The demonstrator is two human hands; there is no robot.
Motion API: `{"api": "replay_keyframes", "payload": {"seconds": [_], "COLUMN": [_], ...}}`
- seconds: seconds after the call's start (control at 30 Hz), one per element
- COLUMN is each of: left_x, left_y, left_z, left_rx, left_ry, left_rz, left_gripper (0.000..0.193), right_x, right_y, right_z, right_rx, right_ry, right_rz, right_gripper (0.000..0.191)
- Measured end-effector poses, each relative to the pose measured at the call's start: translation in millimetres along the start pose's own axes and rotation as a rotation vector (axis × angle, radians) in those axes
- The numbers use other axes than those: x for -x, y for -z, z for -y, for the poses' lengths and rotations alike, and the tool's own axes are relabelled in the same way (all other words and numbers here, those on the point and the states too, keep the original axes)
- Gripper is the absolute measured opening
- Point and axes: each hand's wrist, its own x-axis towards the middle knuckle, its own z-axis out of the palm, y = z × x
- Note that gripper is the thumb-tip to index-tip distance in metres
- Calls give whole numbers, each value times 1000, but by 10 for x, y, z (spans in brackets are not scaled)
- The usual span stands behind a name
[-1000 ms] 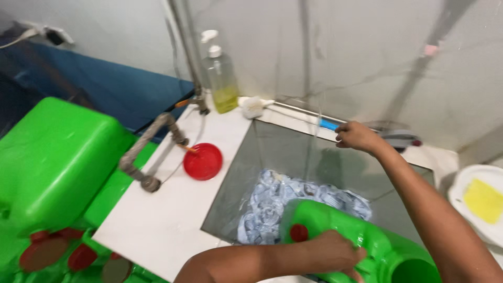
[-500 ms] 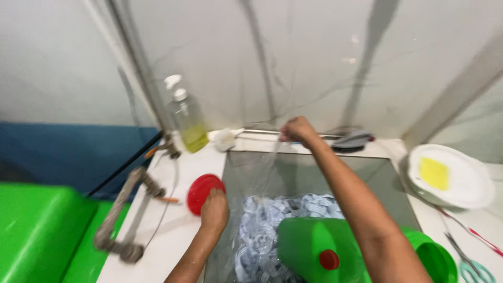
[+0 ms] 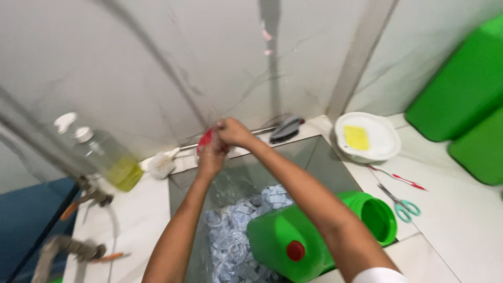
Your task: The person cleans green plastic jerrycans by cutting off labels with scissors, scrubbing the exterior with a sponge, rinsing under running water, and refilling with water. The person repeats this process on multiple jerrycans and places the cleaned ones aside.
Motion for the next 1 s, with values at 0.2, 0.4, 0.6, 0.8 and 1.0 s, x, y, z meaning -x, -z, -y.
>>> {"api": "replay_keyframes", "payload": {"seconds": [0.2, 0.4, 0.6, 0.8, 1.0], "left_x": [244, 600, 934, 1084, 1068], "left_y": [289, 1025, 2206, 2506, 2440], "left_z": [123, 294, 954, 1283, 1505], "left_rx": [-477, -661, -1516, -1460, -1274], "left_ry": [-700, -489, 456, 726, 834], "left_rz": [47, -231, -326, -128, -154], "left_gripper": [26, 30, 56, 55, 63], "right_x": [599, 878, 950, 1026, 1503], "right_y": [-138, -440, -530, -420, 148], "right_z": [-481, -729, -674, -800, -1377], "right_rx": [761, 651, 698, 158, -498], "right_ry": [710, 551, 533, -17, -501], "right_rz": [-103, 4, 75, -148, -395], "right_gripper": [42, 51, 39, 56, 42]}}
